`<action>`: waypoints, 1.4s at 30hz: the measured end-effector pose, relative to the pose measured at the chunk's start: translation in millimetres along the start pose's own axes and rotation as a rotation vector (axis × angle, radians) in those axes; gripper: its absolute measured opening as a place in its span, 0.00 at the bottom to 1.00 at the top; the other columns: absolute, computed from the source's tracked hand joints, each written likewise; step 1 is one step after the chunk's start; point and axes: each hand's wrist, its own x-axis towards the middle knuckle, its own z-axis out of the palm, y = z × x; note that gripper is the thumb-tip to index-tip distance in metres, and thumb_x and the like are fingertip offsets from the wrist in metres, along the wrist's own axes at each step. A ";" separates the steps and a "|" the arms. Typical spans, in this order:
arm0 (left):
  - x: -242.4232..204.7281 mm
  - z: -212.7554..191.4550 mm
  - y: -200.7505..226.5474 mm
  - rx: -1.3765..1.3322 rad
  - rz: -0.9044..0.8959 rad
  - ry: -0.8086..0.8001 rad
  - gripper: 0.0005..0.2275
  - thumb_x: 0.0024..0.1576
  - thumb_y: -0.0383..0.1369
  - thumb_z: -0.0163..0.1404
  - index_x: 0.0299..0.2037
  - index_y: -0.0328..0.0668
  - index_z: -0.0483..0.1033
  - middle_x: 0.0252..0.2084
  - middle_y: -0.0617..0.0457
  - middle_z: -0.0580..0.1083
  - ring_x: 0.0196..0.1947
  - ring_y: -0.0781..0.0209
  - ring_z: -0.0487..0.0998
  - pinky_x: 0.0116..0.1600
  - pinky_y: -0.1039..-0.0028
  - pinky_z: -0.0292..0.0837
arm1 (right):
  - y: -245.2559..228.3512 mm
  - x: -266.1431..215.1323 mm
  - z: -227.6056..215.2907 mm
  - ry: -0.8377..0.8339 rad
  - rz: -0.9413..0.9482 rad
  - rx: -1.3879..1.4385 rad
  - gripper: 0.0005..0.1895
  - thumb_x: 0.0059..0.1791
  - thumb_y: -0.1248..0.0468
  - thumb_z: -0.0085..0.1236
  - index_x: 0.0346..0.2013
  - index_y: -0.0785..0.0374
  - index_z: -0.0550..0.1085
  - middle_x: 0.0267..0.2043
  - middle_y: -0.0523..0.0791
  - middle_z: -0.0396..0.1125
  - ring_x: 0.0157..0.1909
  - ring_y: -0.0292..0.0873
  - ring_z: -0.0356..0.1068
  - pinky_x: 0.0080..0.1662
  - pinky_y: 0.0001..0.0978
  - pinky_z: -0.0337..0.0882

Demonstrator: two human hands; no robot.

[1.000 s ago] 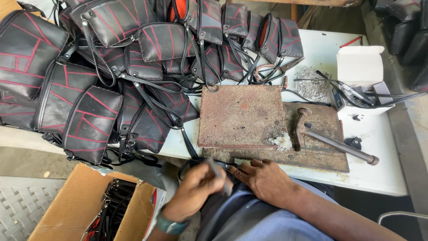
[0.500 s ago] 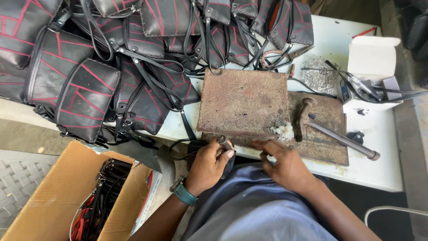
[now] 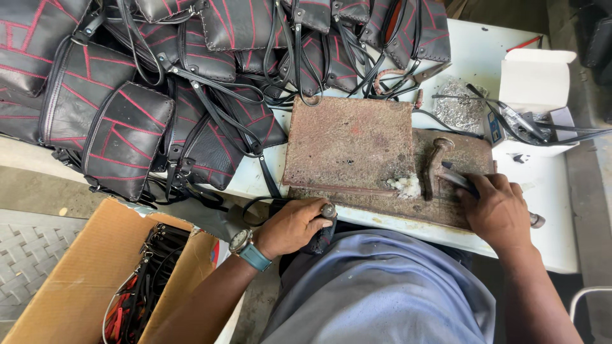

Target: The person assembles small black leather-like purses with red stitching. They attach metal hardware to the strap ends using a hammer and punch, then affix the straps to the purse body. The person handles multiple purses, moving them between a work surface and a pile of finished items.

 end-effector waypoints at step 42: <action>-0.9 7.4 -0.3 -0.081 -0.031 0.215 0.12 0.65 0.38 0.48 0.47 0.36 0.72 0.42 0.41 0.77 0.45 0.39 0.79 0.46 0.59 0.74 | -19.0 -11.1 -35.8 0.039 -0.104 -0.006 0.20 0.49 0.56 0.59 0.57 0.44 0.76 0.44 0.42 0.72 0.44 0.52 0.74 0.44 0.46 0.74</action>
